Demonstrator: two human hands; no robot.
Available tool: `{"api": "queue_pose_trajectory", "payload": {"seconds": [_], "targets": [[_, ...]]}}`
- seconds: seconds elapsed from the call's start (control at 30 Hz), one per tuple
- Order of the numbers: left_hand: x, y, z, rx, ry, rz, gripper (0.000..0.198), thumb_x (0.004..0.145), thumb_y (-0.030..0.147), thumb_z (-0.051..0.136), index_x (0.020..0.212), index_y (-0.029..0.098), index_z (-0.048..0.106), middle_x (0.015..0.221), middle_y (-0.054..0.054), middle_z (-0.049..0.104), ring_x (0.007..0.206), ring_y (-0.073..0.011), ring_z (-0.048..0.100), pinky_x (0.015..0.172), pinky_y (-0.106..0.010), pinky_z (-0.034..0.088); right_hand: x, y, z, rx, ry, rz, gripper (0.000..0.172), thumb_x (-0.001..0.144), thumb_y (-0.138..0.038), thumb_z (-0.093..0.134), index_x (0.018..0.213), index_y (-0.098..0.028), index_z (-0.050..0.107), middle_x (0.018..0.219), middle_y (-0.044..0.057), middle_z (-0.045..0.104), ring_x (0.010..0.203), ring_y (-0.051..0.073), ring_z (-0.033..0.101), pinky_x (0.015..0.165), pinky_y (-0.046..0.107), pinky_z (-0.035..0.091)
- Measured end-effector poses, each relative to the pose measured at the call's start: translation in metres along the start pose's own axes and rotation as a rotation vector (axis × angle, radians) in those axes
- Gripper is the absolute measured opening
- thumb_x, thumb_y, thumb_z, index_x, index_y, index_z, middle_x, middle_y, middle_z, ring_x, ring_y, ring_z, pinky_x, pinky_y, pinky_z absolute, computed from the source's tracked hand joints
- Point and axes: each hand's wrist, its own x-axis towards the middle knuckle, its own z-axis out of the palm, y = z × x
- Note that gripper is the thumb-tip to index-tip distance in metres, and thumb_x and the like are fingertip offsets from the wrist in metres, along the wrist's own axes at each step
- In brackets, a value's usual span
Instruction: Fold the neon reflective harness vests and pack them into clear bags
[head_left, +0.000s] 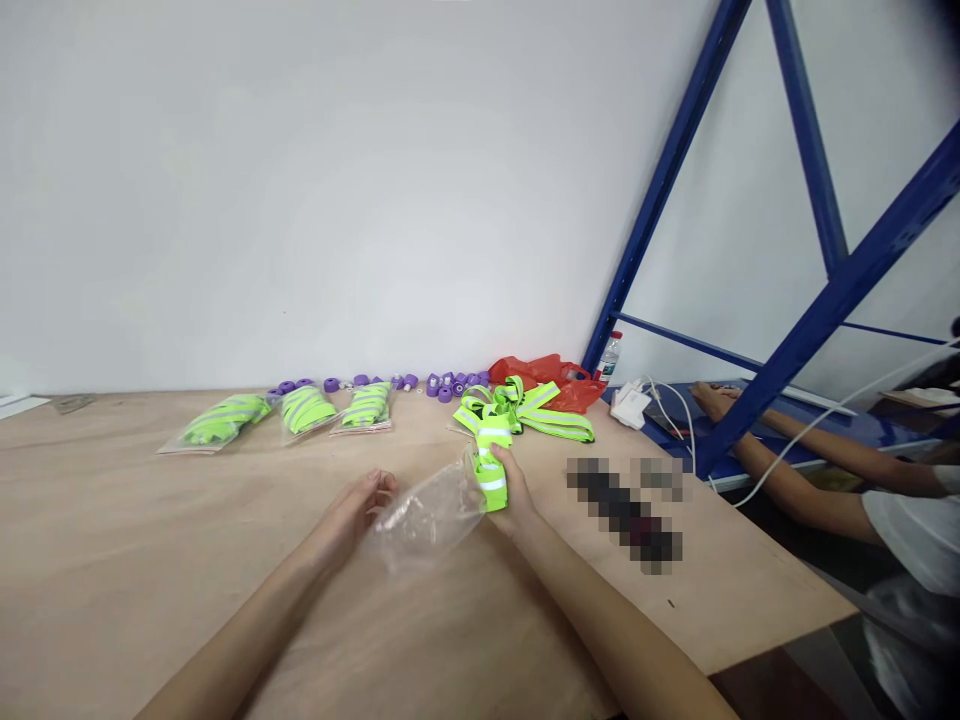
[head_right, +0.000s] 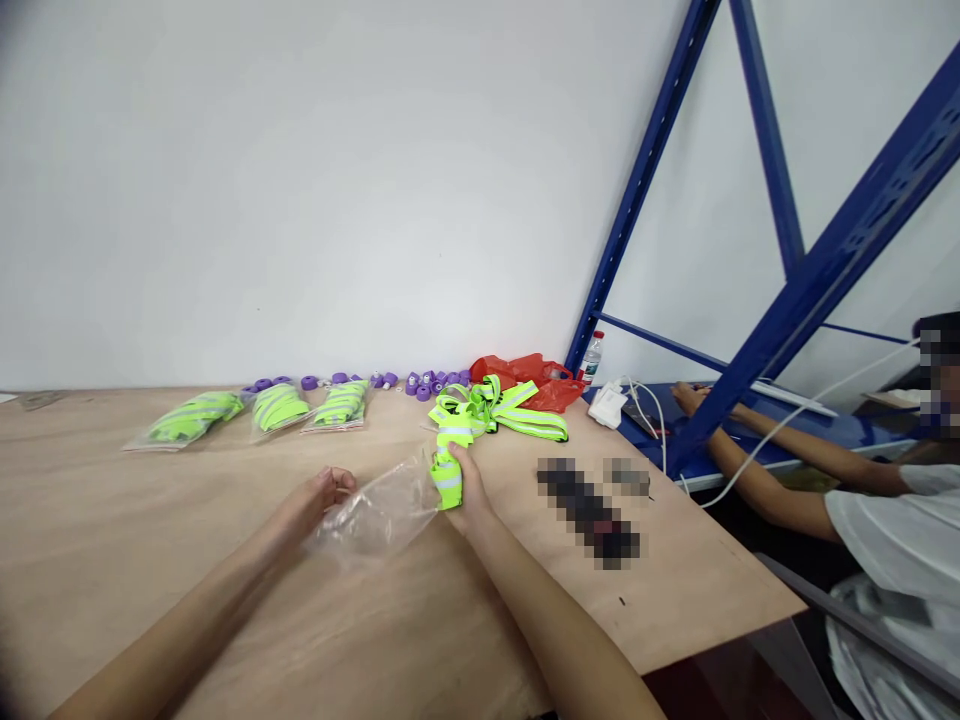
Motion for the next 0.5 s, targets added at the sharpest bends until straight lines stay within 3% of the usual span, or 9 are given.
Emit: {"api": "queue_pose_trajectory", "payload": {"seconds": [0.07, 0.17, 0.3, 0.4, 0.5], "targets": [[-0.001, 0.006, -0.003, -0.087, -0.043, -0.054, 0.053, 0.076, 0.068, 0.070, 0.092, 0.018, 0.062, 0.106, -0.007, 0.069, 0.089, -0.0204, 0.066, 0.074, -0.030, 0.052, -0.005, -0.005, 0.002, 0.060, -0.074, 0.144, 0.034, 0.067, -0.049, 0.074, 0.080, -0.020, 0.064, 0.065, -0.001, 0.066, 0.049, 0.014, 0.058, 0.041, 0.022, 0.044], [-0.009, 0.012, 0.002, -0.203, -0.288, -0.231, 0.065, 0.079, 0.071, 0.065, 0.118, 0.020, 0.059, 0.130, -0.015, 0.063, 0.107, -0.0280, 0.066, 0.096, -0.043, 0.048, -0.013, -0.006, 0.006, 0.086, -0.182, 0.167, 0.035, 0.066, -0.051, 0.074, 0.079, -0.020, 0.064, 0.066, -0.001, 0.064, 0.053, 0.014, 0.058, 0.047, 0.023, 0.047], [-0.024, 0.004, 0.022, -0.231, -0.526, -0.357, 0.081, 0.077, 0.077, 0.061, 0.134, 0.020, 0.054, 0.126, -0.015, 0.066, 0.114, -0.0290, 0.064, 0.102, -0.042, 0.045, -0.022, 0.008, 0.014, 0.004, -0.168, 0.102, 0.037, 0.067, -0.052, 0.076, 0.079, -0.020, 0.061, 0.064, -0.002, 0.061, 0.056, 0.014, 0.058, 0.052, 0.024, 0.048], [-0.031, -0.006, 0.032, -0.203, -0.529, -0.431, 0.082, 0.069, 0.081, 0.065, 0.122, 0.019, 0.066, 0.119, -0.012, 0.070, 0.119, -0.0297, 0.061, 0.103, -0.037, 0.044, -0.027, 0.019, 0.020, -0.065, -0.089, 0.053, 0.037, 0.064, -0.046, 0.079, 0.084, -0.021, 0.059, 0.065, -0.005, 0.061, 0.053, 0.012, 0.056, 0.051, 0.023, 0.047], [-0.035, -0.008, 0.038, -0.159, -0.517, -0.473, 0.083, 0.061, 0.084, 0.068, 0.113, 0.019, 0.070, 0.108, -0.011, 0.073, 0.110, -0.0299, 0.064, 0.097, -0.037, 0.048, -0.033, 0.021, 0.025, -0.146, -0.174, 0.036, 0.037, 0.065, -0.039, 0.080, 0.092, -0.022, 0.060, 0.071, -0.004, 0.064, 0.058, 0.014, 0.060, 0.055, 0.024, 0.049]]}}
